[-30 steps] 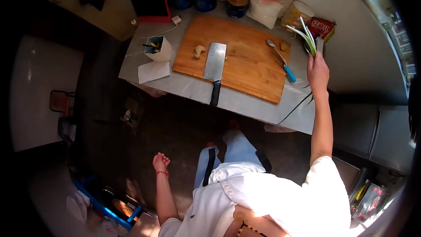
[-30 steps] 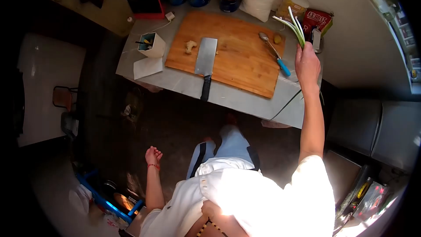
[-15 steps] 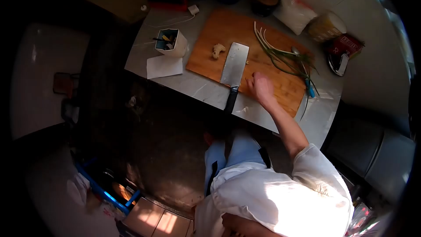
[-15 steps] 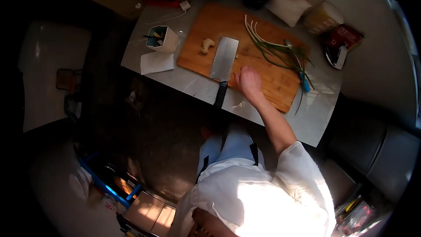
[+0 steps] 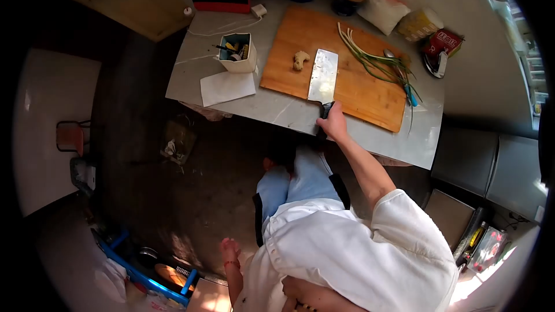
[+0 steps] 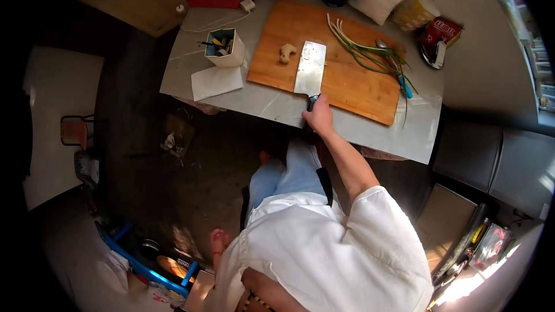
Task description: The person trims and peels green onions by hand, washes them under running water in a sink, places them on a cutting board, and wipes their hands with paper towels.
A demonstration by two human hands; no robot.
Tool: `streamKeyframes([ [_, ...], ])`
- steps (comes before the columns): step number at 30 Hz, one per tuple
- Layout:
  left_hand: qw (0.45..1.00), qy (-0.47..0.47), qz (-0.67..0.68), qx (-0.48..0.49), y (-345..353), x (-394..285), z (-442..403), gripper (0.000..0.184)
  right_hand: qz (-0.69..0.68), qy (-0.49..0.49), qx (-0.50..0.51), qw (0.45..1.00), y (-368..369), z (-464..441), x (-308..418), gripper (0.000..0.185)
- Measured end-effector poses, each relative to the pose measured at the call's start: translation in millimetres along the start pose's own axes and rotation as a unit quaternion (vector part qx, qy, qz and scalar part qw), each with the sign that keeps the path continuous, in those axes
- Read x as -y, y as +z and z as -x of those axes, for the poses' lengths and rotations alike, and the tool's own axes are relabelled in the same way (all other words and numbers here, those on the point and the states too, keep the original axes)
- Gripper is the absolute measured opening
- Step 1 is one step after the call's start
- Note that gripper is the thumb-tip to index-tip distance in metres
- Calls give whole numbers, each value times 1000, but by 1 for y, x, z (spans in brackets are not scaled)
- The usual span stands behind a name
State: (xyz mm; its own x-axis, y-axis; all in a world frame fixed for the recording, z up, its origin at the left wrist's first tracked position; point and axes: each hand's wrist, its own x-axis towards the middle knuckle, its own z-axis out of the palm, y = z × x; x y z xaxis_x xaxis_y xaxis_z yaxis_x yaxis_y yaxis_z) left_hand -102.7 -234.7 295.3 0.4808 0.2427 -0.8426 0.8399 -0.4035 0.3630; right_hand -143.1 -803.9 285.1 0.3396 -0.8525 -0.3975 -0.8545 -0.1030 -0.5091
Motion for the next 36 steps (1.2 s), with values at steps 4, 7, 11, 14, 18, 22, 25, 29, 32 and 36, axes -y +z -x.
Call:
streamKeyframes([
  [4, 999, 14, -36, -7, 6, -53, 3, 28, -82, -14, -72, 994, -46, -17, -3, 53],
  [7, 999, 10, -50, 10, 7, -52, 2, 26, 33, -163, -141, 976, -79, -64, -43, 50],
  [11, 999, -8, -28, 31, 11, -27, -11, 26, 152, -81, -113, 979, -103, -94, -52, 46],
  [14, 999, -46, -9, -23, 19, -17, -4, 29, 234, -142, -185, 944, -89, -102, -43, 44],
  [18, 994, -34, -62, -83, 34, -26, -2, 35, 85, -356, -105, 925, -29, -70, 34, 34],
  [22, 998, 6, -25, -54, 52, -55, 9, 38, 8, -463, 105, 880, 55, -35, 115, 15],
  [25, 996, 41, -44, -62, 68, -79, 34, 38, -22, -490, 143, 860, 116, -27, 165, 15],
  [29, 997, 33, -34, -63, 79, -85, 55, 38, -4, -581, -21, 813, 178, -34, 201, 20],
  [32, 995, 40, -44, -74, 75, -70, 63, 39, 75, -555, -11, 828, 193, -41, 207, 23],
  [36, 996, 31, -58, -63, 73, -70, 77, 40, 170, -534, 126, 819, 187, -43, 207, 22],
])
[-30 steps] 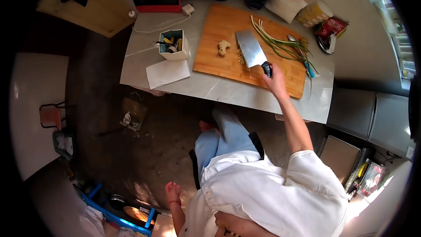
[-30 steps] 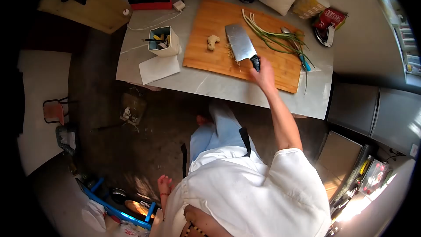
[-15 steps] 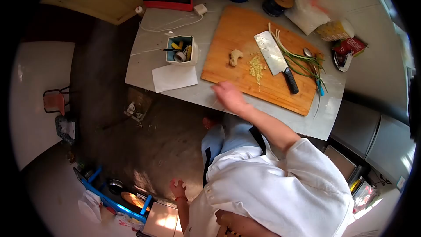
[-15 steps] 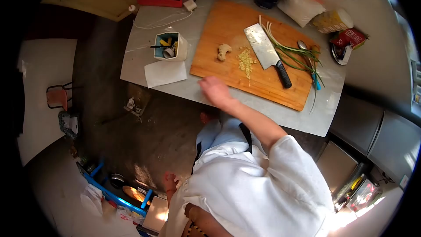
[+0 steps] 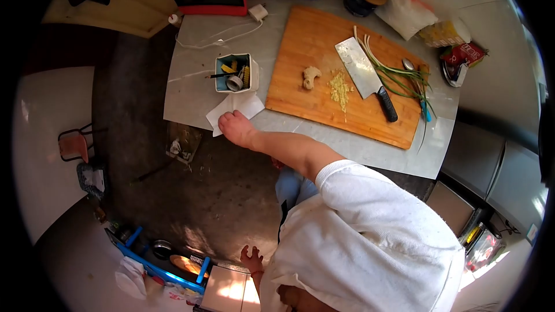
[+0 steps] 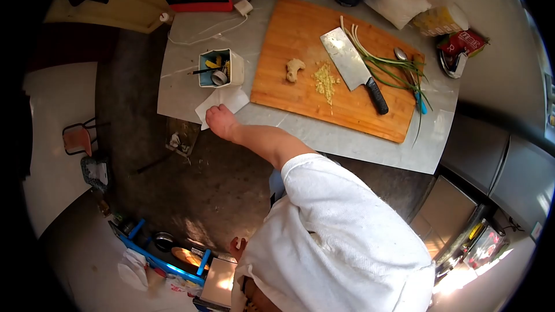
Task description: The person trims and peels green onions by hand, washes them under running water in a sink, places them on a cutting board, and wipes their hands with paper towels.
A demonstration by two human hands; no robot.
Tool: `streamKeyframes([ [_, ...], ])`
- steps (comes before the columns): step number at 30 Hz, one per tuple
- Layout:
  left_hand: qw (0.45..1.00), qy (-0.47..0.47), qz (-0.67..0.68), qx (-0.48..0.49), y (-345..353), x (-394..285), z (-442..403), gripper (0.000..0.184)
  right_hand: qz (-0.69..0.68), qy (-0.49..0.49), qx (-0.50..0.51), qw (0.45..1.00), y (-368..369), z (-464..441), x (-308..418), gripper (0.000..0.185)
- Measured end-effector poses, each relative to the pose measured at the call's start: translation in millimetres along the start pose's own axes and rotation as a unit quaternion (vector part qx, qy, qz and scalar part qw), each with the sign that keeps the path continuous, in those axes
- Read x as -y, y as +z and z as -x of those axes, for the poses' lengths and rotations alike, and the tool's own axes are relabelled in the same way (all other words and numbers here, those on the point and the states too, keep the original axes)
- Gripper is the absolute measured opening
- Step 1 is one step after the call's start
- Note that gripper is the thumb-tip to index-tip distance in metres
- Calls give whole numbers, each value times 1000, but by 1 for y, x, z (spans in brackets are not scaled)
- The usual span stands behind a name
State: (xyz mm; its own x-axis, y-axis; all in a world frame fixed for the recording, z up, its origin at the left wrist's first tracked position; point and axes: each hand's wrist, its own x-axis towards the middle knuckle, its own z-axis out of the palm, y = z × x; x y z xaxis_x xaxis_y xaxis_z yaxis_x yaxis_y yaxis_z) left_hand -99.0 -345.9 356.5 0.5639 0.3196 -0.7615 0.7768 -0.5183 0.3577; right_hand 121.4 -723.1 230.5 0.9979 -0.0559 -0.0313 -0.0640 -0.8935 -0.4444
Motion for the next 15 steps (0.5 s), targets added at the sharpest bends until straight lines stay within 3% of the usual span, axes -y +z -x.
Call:
streamKeyframes([
  [4, 999, -3, 40, 8, -1, 2, -19, 40, -42, -23, 59, 997, -22, 22, -1, 11],
  [5, 997, 5, 79, 15, -2, 8, -29, 40, -83, -18, 36, 996, -23, 30, -3, 11],
  [8, 994, 105, 24, 29, 14, -33, -53, 35, -204, 42, -87, 974, -41, 55, -8, 15],
  [14, 947, 290, -45, 128, 42, -136, -97, 30, -248, 59, -121, 959, -73, 82, -18, 19],
  [15, 942, 298, -48, 145, 43, -154, -102, 30, -290, 111, -169, 935, -82, 86, -13, 20],
])
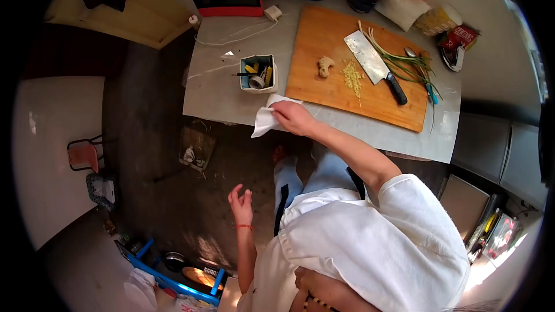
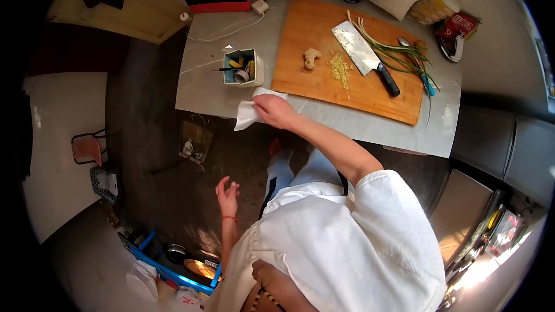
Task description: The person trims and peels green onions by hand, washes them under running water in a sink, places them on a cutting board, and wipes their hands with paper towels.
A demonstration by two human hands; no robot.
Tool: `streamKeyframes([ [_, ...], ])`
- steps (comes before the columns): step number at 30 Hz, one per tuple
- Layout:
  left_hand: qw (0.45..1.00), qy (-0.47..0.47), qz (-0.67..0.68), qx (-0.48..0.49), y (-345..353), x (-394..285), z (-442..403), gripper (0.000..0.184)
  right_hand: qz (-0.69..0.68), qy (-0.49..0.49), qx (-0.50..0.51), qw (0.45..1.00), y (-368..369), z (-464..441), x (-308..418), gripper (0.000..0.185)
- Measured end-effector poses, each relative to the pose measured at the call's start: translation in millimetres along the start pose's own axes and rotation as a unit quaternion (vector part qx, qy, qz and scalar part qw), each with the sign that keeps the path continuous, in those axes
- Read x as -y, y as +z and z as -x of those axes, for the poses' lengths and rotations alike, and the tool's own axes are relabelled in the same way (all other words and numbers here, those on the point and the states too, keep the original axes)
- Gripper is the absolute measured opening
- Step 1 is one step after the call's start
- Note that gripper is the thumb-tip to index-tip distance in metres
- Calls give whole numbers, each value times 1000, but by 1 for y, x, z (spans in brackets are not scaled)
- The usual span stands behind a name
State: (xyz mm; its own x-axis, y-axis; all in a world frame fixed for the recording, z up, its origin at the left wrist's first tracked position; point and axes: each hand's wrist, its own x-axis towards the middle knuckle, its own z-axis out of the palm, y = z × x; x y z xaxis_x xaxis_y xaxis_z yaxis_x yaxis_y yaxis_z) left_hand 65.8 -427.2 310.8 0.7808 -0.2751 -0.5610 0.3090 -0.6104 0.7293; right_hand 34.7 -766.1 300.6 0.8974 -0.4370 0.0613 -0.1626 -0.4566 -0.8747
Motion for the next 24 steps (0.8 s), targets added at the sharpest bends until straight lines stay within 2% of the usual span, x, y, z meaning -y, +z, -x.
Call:
streamKeyframes([
  [3, 997, 65, 7, 51, -3, -27, -45, 31, 11, 140, -30, 990, -17, 12, 9, 21],
  [5, 991, 102, -13, 87, -4, -41, -64, 31, 94, 185, -54, 977, -54, 8, 15, 22],
  [6, 987, 117, -32, 103, -4, -50, -73, 32, 75, 180, -210, 958, -74, 3, 7, 21],
  [8, 985, 114, -33, 126, -8, -67, -86, 35, 61, 73, -510, 855, -136, -21, 1, 19],
  [9, 986, 96, -13, 138, -5, -76, -89, 37, 122, 108, -582, 797, -171, -21, 16, 19],
  [11, 982, 51, 42, 175, 8, -89, -97, 44, 272, -49, -714, 643, -205, -27, 21, 18],
  [13, 969, -2, 109, 223, 23, -102, -107, 53, 151, -3, -516, 843, -182, -3, 37, 17],
  [14, 960, -20, 144, 238, 34, -112, -111, 58, 88, 16, -394, 915, -164, 15, 49, 17],
  [15, 950, -39, 179, 252, 46, -123, -116, 63, 95, 32, -354, 930, -139, 36, 65, 17],
  [16, 939, -58, 212, 265, 57, -134, -122, 68, 137, 0, -335, 932, -119, 58, 71, 18],
  [17, 930, -69, 239, 272, 69, -142, -131, 73, 127, 52, -332, 933, -99, 89, 72, 18],
  [18, 919, -82, 264, 280, 80, -149, -139, 78, 45, 132, -326, 935, -80, 122, 70, 18],
  [19, 916, -95, 282, 268, 90, -160, -140, 79, 18, 203, -317, 926, -64, 158, 66, 19],
  [21, 908, -121, 318, 246, 107, -185, -141, 80, 39, 266, -350, 897, -41, 213, 84, 21],
  [24, 906, -133, 327, 235, 131, -202, -161, 71, 43, 351, -383, 853, -26, 278, 95, 22],
])
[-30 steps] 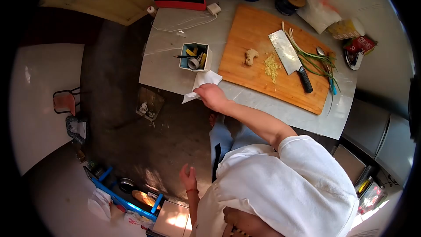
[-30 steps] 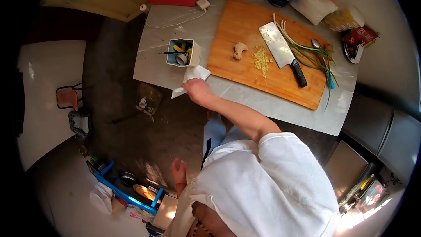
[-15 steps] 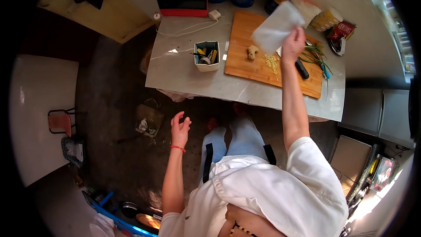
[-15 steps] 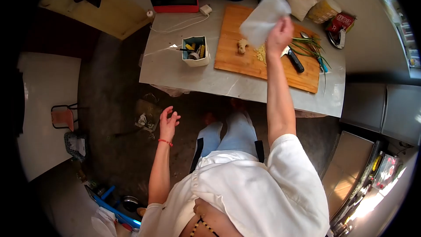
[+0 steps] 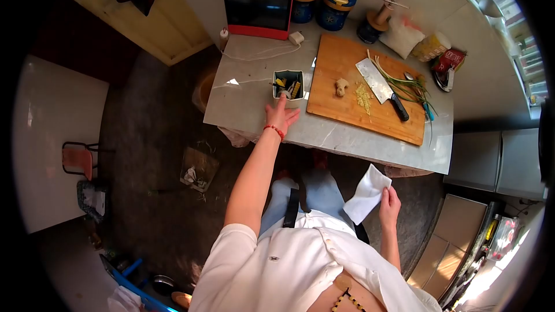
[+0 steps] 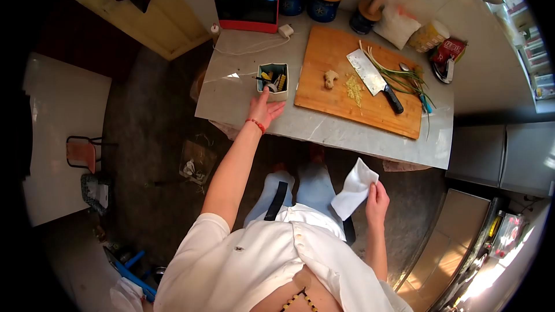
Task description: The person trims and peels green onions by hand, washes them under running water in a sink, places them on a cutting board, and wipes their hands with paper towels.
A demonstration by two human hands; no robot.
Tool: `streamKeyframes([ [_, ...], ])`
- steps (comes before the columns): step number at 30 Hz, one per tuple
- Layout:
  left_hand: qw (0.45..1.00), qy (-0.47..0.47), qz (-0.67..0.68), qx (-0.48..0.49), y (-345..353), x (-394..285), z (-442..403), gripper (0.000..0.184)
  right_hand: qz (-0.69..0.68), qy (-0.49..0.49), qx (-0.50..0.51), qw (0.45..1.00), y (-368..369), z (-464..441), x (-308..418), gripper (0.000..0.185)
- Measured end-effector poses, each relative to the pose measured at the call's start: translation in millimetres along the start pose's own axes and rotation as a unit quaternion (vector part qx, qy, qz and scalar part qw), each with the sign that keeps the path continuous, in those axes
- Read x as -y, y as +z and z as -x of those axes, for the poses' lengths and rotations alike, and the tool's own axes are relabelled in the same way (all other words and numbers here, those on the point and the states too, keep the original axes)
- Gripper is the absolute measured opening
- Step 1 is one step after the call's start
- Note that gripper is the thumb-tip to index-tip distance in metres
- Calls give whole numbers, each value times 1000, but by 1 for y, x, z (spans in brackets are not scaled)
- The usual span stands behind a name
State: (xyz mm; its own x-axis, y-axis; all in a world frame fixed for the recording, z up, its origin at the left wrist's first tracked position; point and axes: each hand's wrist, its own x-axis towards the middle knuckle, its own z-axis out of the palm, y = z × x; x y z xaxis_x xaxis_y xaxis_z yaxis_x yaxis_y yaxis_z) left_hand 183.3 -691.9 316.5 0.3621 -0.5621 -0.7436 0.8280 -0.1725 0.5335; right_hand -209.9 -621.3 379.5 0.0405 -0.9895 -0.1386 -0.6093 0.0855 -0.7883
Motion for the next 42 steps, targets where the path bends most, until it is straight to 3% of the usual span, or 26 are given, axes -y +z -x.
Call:
streamKeyframes([
  [4, 999, 31, -32, 29, -11, 4, -44, 43, -4, 36, -51, 998, -27, 12, -7, 22],
  [6, 995, 53, -84, 28, -8, 1, -52, 27, 16, 9, -84, 996, -31, 2, -14, 20],
  [9, 984, 91, -152, 7, 5, -19, -25, 29, 0, 8, -116, 993, -35, -15, -15, 18],
  [11, 970, 94, -216, 53, 42, -49, 16, 30, -12, -9, -130, 991, -35, -32, -18, 18],
  [15, 929, 128, -288, 191, 150, -95, 56, 30, -12, -31, -148, 988, -46, -68, -30, 19],
  [22, 843, 201, -311, 391, 438, -125, 99, 30, -52, 11, -247, 968, -86, -97, -65, 18],
  [25, 824, 264, -290, 409, 564, -124, 121, 30, -31, 124, -280, 951, -100, -78, -83, 20],
  [29, 823, 246, -289, 423, 697, -127, 126, 34, -60, 204, -359, 909, -106, -43, -97, 15],
  [30, 828, 235, -284, 422, 720, -127, 125, 35, -55, 184, -406, 893, -97, -34, -116, 17],
  [33, 836, 223, -297, 403, 765, -125, 119, 37, -27, 268, -359, 894, -112, -14, -99, 22],
  [38, 869, 195, -333, 309, 813, -108, 70, 31, -43, 252, -368, 894, -123, -43, -76, 22],
  [40, 840, 187, -380, 340, 818, -99, 56, 35, -76, 246, -350, 901, -134, -61, -55, 24],
  [42, 894, 175, -255, 324, 805, -84, 72, 43, -79, 184, -393, 898, -121, -78, -77, 20],
])
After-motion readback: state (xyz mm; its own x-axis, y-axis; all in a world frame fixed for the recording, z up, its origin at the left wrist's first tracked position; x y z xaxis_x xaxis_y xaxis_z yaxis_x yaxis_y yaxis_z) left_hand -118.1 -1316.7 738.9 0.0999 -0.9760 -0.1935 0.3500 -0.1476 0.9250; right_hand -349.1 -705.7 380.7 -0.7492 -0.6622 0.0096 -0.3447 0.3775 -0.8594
